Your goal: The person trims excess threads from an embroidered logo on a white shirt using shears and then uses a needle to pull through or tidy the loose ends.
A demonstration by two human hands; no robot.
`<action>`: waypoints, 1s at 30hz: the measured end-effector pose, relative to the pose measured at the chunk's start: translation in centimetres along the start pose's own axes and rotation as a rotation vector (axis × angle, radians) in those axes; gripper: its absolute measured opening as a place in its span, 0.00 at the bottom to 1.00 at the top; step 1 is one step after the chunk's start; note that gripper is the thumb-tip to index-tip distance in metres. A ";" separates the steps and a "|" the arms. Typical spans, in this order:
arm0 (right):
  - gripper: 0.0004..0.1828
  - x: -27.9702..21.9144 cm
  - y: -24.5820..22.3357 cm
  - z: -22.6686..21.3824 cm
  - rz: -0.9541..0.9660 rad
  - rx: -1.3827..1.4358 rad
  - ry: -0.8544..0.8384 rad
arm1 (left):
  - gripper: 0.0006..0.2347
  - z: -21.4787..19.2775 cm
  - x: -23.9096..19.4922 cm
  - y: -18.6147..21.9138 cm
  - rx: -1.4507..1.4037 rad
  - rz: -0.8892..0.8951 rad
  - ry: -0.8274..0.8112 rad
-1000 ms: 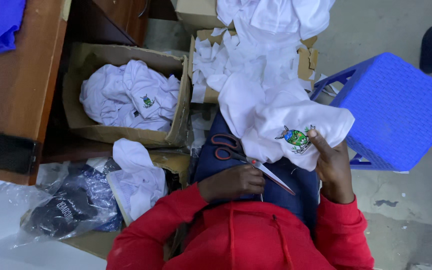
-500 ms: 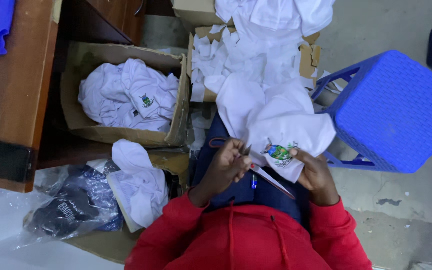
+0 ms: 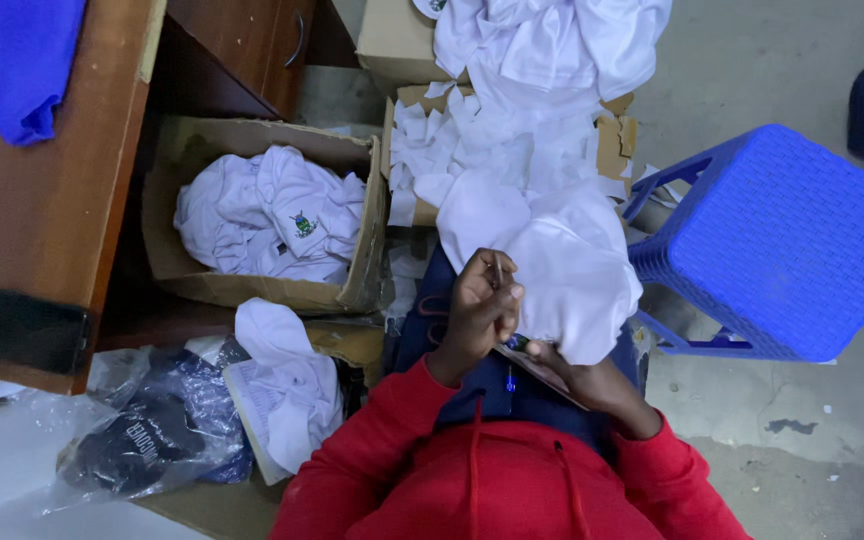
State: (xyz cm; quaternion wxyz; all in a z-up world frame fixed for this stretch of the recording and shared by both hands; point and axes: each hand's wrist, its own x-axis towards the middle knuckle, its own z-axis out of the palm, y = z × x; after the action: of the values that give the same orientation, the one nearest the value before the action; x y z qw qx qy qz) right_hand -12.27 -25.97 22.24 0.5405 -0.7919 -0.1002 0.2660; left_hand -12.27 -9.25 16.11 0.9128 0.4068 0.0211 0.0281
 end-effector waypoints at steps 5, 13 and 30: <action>0.20 -1.6 5.6 -3.1 -0.252 -0.091 0.386 | 0.08 2.8 -3.1 5.1 0.465 0.080 -0.042; 0.28 -0.8 2.6 -0.4 -0.016 0.905 0.213 | 0.23 1.0 -2.2 3.9 0.722 -0.180 -0.079; 0.25 -4.2 1.1 1.3 0.082 0.362 0.483 | 0.09 4.5 -3.8 5.1 1.095 0.328 0.106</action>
State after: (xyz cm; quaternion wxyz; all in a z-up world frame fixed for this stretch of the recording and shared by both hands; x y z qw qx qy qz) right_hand -16.61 -27.23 22.15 0.6698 -0.7264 0.1123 0.1050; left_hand -15.96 -9.45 22.97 0.5502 0.8164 0.0148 0.1747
